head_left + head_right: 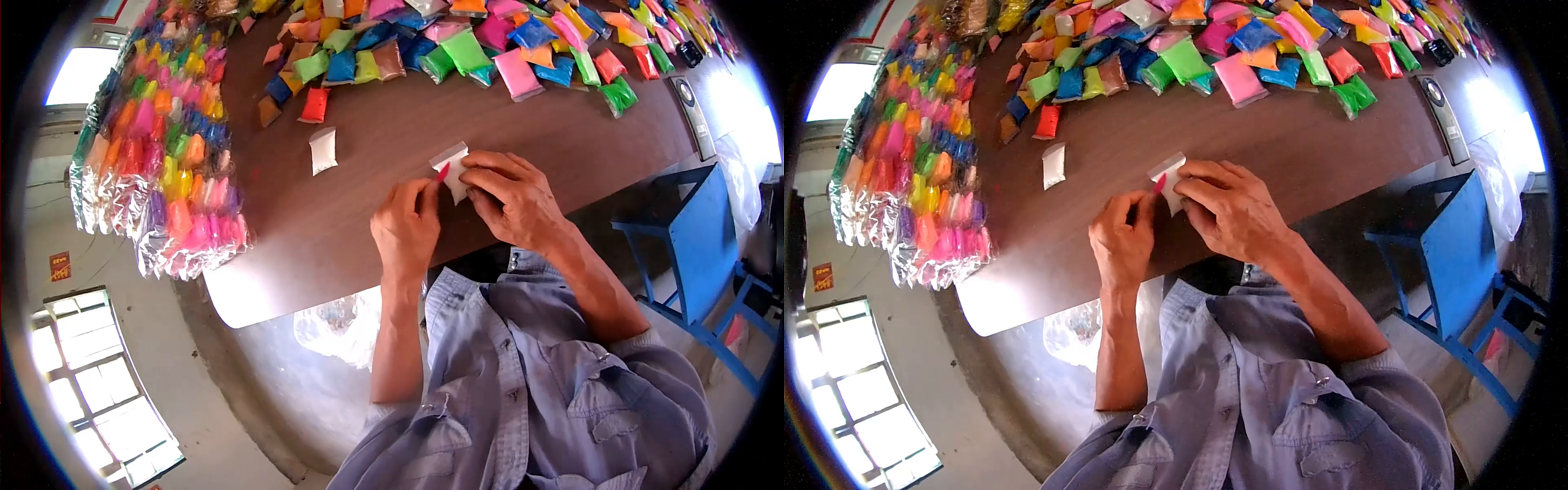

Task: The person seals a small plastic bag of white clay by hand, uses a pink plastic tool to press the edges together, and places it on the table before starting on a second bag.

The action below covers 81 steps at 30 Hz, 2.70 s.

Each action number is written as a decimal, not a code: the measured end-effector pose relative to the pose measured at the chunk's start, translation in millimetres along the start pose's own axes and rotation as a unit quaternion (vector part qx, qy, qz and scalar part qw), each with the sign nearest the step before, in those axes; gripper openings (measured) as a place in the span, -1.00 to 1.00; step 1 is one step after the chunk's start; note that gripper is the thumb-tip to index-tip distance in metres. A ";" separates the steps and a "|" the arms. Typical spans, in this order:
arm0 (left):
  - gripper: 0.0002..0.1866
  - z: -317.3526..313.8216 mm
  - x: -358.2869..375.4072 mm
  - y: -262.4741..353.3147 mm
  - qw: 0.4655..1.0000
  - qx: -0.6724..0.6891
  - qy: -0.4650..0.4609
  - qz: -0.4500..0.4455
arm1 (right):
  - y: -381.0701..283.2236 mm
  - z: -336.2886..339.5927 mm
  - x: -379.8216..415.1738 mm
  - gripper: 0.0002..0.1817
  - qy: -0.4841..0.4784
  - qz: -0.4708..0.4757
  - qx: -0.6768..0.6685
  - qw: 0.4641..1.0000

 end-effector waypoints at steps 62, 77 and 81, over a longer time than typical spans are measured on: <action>-0.92 25.8 17.8 -22.7 0.995 -0.076 0.049 0.040 | 2.9 -9.3 -12.2 -0.77 0.001 -0.050 0.041 0.998; -0.94 28.8 14.3 -19.7 0.997 -0.064 0.036 0.039 | 4.5 -9.9 -11.8 -0.77 -0.001 -0.052 0.047 0.998; -0.93 29.1 12.0 2.0 0.999 -0.014 0.042 0.001 | 4.3 -8.7 -11.5 -0.78 -0.001 -0.052 0.048 0.998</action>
Point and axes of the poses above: each hand's wrist, its own x-axis away from the middle knuckle, its own z-axis out of the back of the hand, y = z × x, the point moved 9 cm from there along -x, towards the middle knuckle, and after that the axes turned 8 degrees about -z, right-handed, at the moved point
